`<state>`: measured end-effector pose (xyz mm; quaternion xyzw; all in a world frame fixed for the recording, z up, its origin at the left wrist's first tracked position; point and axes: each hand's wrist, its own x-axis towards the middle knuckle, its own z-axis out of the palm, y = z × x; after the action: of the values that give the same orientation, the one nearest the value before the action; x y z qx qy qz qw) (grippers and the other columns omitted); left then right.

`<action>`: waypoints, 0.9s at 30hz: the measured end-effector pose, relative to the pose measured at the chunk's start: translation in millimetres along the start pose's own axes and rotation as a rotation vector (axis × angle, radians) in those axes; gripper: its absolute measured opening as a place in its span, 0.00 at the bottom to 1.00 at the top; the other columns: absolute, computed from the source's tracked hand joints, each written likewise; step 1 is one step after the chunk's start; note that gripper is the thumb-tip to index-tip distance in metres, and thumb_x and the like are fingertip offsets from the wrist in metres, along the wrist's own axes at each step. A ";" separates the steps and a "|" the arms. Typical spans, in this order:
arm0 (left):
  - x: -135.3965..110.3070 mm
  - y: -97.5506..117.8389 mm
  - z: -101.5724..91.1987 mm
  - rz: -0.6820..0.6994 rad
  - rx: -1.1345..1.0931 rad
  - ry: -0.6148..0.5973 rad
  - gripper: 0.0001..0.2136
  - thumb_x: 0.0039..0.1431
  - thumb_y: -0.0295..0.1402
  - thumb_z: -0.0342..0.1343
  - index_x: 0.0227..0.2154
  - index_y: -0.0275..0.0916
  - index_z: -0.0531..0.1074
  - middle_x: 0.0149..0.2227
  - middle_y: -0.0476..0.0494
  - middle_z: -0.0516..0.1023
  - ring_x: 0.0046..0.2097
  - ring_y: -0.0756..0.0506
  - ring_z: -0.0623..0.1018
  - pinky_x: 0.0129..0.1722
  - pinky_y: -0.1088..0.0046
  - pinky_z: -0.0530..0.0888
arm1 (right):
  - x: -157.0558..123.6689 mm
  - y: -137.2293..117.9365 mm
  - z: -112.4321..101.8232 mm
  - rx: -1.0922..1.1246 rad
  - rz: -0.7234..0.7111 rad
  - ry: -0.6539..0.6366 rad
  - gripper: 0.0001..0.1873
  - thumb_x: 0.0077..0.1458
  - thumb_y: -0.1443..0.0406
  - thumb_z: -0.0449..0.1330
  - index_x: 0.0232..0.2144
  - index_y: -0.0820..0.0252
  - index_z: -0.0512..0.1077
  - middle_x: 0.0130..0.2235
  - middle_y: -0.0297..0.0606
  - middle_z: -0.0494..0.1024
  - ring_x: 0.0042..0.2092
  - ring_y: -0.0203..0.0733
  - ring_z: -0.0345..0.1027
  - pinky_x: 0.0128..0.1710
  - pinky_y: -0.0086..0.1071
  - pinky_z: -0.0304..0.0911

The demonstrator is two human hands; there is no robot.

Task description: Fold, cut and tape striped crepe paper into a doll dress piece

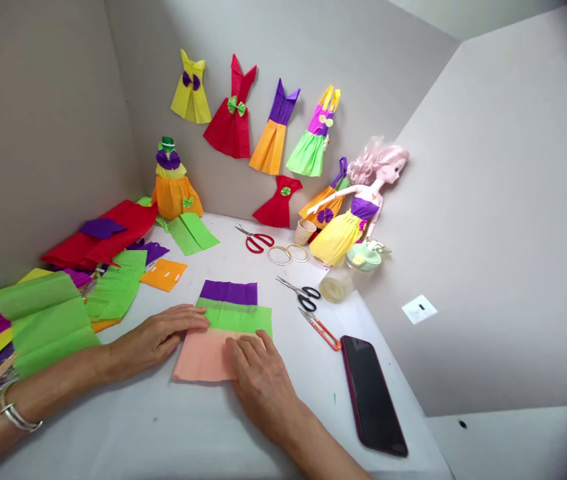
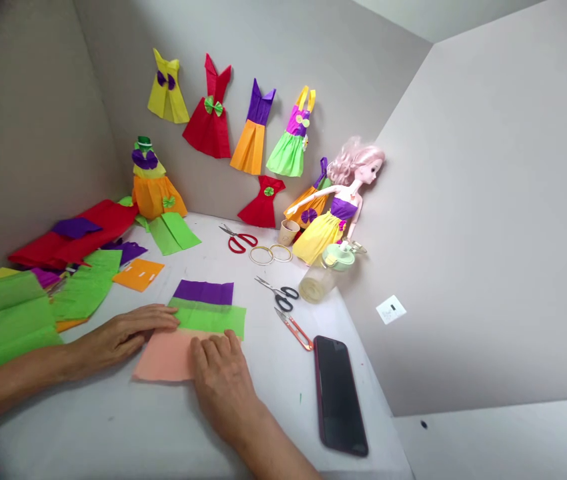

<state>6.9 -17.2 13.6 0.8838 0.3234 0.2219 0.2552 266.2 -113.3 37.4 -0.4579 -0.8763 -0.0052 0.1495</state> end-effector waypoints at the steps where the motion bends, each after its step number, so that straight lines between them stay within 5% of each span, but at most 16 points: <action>1: -1.2 -1.3 -2.3 0.022 0.031 -0.020 0.20 0.65 0.27 0.43 0.53 0.46 0.73 0.57 0.48 0.75 0.62 0.45 0.69 0.66 0.58 0.60 | 1.0 0.5 -3.9 0.009 0.009 -0.035 0.17 0.56 0.76 0.54 0.49 0.65 0.68 0.43 0.43 0.76 0.48 0.47 0.68 0.54 0.46 0.61; 4: -0.8 -5.2 -11.8 0.012 0.084 -0.057 0.23 0.63 0.23 0.41 0.55 0.49 0.71 0.59 0.53 0.73 0.65 0.46 0.65 0.67 0.56 0.56 | 3.9 1.6 -29.2 0.077 0.013 -0.192 0.07 0.56 0.69 0.62 0.39 0.63 0.70 0.41 0.41 0.76 0.45 0.47 0.68 0.50 0.43 0.64; 7: 10.0 -7.9 -18.8 -0.048 0.101 -0.034 0.21 0.66 0.28 0.41 0.58 0.50 0.67 0.64 0.52 0.66 0.68 0.43 0.59 0.65 0.56 0.59 | 15.6 -0.7 -61.4 0.213 -0.013 -0.297 0.17 0.57 0.57 0.63 0.44 0.63 0.71 0.47 0.44 0.75 0.50 0.49 0.67 0.54 0.43 0.63; 9: 22.1 -9.7 -19.0 -0.033 0.128 -0.032 0.20 0.69 0.33 0.41 0.62 0.51 0.62 0.68 0.50 0.59 0.69 0.42 0.55 0.66 0.56 0.58 | 30.9 -4.1 -71.4 0.283 -0.035 -0.294 0.16 0.63 0.59 0.58 0.48 0.63 0.70 0.50 0.44 0.74 0.53 0.47 0.66 0.55 0.40 0.62; 13: 42.4 -16.6 -10.6 0.048 0.166 -0.101 0.22 0.70 0.38 0.42 0.65 0.48 0.57 0.69 0.47 0.57 0.70 0.42 0.51 0.68 0.57 0.51 | 57.8 -13.5 -43.1 0.316 -0.160 -0.252 0.15 0.66 0.68 0.50 0.52 0.67 0.69 0.54 0.46 0.73 0.56 0.45 0.65 0.59 0.37 0.61; 17: 42.9 -23.5 -0.8 0.055 0.125 -0.131 0.23 0.70 0.37 0.42 0.66 0.47 0.55 0.68 0.47 0.59 0.69 0.44 0.54 0.68 0.62 0.52 | 51.3 -23.3 -0.7 0.189 -0.264 -0.208 0.22 0.67 0.69 0.46 0.59 0.75 0.62 0.61 0.56 0.66 0.63 0.50 0.57 0.64 0.43 0.54; 22: 34.3 -20.7 0.9 -0.004 0.092 -0.132 0.23 0.70 0.37 0.41 0.66 0.47 0.54 0.69 0.47 0.56 0.70 0.46 0.53 0.68 0.60 0.52 | 41.1 -26.1 -6.2 0.311 -0.263 -0.285 0.24 0.68 0.61 0.47 0.62 0.65 0.61 0.65 0.43 0.62 0.67 0.43 0.50 0.68 0.40 0.48; 25: 32.1 -21.2 1.3 0.015 0.065 -0.143 0.23 0.71 0.35 0.40 0.67 0.47 0.52 0.69 0.46 0.55 0.70 0.46 0.52 0.68 0.59 0.50 | 43.9 -25.8 -4.1 0.257 -0.124 -0.272 0.30 0.67 0.60 0.51 0.65 0.72 0.54 0.68 0.50 0.53 0.70 0.48 0.41 0.68 0.45 0.46; 27: 31.8 -24.2 2.1 0.014 0.058 -0.139 0.23 0.71 0.36 0.40 0.67 0.48 0.51 0.69 0.47 0.55 0.70 0.45 0.52 0.68 0.59 0.51 | 42.5 -27.0 1.7 0.244 -0.153 -0.306 0.35 0.65 0.56 0.53 0.66 0.73 0.52 0.69 0.52 0.50 0.70 0.50 0.38 0.68 0.46 0.45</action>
<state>19.0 19.9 4.8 0.9062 0.3052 0.1525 0.2498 221.2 -94.7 50.6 -0.3641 -0.9151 0.1592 0.0679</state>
